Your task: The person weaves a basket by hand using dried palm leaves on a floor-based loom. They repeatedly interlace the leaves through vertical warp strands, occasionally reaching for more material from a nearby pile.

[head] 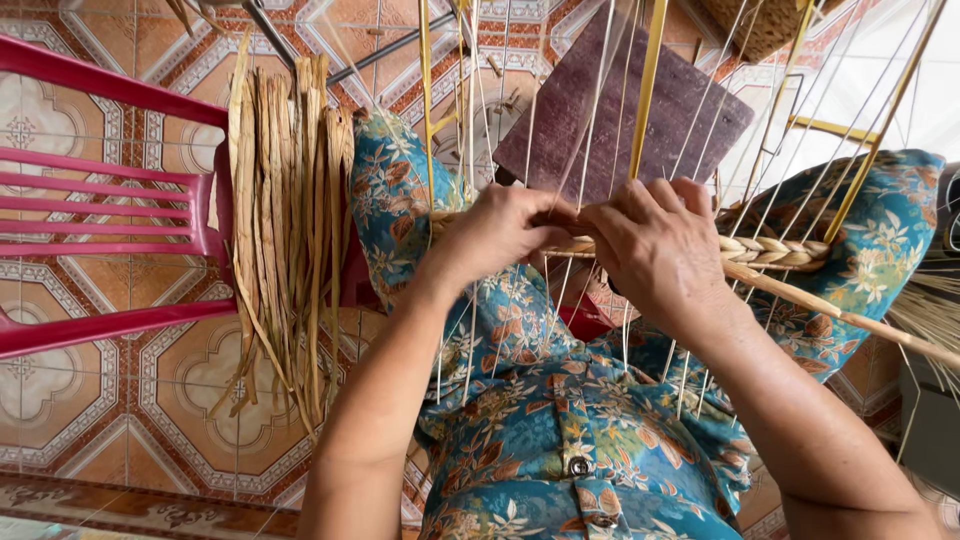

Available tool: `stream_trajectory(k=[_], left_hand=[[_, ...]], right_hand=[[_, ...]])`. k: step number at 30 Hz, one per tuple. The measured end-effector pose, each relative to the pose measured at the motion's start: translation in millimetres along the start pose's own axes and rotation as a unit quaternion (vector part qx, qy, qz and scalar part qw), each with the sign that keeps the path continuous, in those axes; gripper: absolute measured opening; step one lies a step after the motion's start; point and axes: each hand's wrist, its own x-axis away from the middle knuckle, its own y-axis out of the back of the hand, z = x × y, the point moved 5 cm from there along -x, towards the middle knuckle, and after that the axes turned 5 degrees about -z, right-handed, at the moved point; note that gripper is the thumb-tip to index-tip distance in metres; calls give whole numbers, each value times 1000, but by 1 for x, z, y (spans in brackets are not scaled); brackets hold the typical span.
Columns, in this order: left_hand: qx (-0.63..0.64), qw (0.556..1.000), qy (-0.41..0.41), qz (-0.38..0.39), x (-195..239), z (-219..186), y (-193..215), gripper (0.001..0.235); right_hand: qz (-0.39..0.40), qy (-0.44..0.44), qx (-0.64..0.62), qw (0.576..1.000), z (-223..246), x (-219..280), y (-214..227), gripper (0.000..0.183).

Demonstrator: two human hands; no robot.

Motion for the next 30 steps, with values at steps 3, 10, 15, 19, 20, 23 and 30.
stream_trajectory(k=[3, 10, 15, 19, 20, 23, 30], left_hand=[[-189, 979, -32, -67, -7, 8, -20, 17], [-85, 958, -182, -203, 14, 21, -19, 22], [24, 999, -15, -27, 4, 31, -6, 25], [103, 985, 131, 40, -14, 35, 1, 19], [104, 981, 160, 43, -18, 37, 0, 19], [31, 982, 169, 75, -32, 38, -5, 17], [-157, 986, 52, 11, -38, 30, -12, 11]], right_hand=[[-51, 19, -17, 998, 3, -1, 12, 17], [84, -139, -118, 980, -23, -10, -38, 25], [-54, -225, -482, 845, -44, -17, -62, 14], [-115, -331, -706, 616, -48, 9, -65, 10], [-97, -304, -706, 632, -44, 10, -62, 8], [-49, -221, -688, 689, -29, 2, -52, 5], [-92, -229, -436, 866, -30, -6, -6, 22]])
